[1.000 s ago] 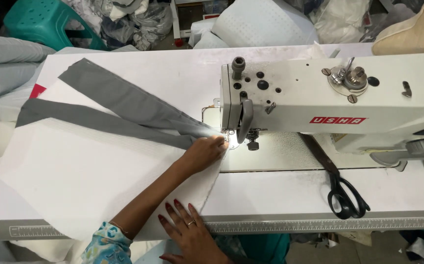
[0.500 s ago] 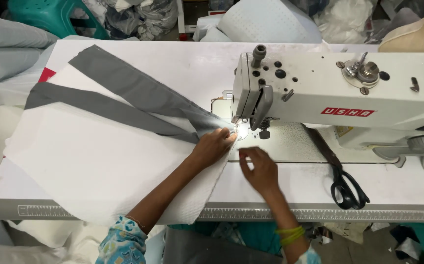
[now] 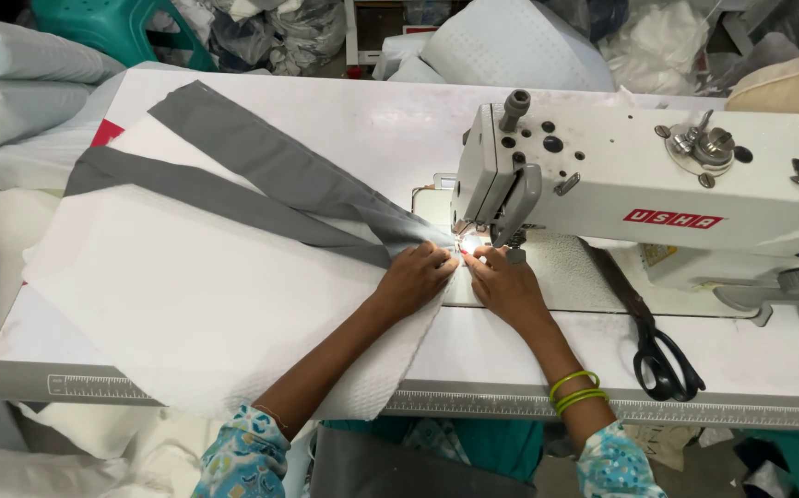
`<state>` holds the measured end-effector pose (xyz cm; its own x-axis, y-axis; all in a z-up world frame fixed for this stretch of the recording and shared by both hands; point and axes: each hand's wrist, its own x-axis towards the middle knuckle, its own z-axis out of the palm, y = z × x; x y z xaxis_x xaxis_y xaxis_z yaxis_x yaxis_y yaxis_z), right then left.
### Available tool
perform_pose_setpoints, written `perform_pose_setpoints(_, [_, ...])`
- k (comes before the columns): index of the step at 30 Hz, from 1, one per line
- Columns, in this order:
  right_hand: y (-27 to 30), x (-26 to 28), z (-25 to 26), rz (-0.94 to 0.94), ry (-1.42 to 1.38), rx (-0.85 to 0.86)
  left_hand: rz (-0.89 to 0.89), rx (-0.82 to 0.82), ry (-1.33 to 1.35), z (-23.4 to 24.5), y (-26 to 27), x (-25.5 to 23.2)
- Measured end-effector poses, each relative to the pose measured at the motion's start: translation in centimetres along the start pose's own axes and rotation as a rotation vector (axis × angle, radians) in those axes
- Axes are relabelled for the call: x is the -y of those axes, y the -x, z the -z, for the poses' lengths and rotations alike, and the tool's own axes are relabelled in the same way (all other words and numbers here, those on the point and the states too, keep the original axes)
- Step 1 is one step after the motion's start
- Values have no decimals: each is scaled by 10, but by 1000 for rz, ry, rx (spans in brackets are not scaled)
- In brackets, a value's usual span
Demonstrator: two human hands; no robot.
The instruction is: Sewing a gray border onto a white textured pillow cover.
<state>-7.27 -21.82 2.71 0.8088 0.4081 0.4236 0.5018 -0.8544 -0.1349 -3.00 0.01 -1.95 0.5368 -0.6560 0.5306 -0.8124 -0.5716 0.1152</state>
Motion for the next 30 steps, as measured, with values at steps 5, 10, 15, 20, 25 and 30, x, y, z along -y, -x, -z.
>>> perform_pose_setpoints(5, [-1, 3, 1, -22, 22, 25, 26, 42, -41, -3, 1, -1])
perform_pose_setpoints(10, [-2, -4, -5, -18, 37, 12, 19, 13, -55, -6, 0, 2])
perform_pose_setpoints(15, [2, -7, -14, -36, 16, -18, -3, -18, -98, 1, -4, -7])
perform_pose_setpoints(20, [0, -1, -10, -79, 12, -51, 69, -8, -62, 1, -10, -19])
perform_pose_setpoints(25, [2, -5, -19, -93, 20, -67, 136, -45, -26, 3, -15, -25])
perform_pose_setpoints(30, [-1, 1, -16, -73, 76, -155, 316, 47, 8, 24, -33, -43])
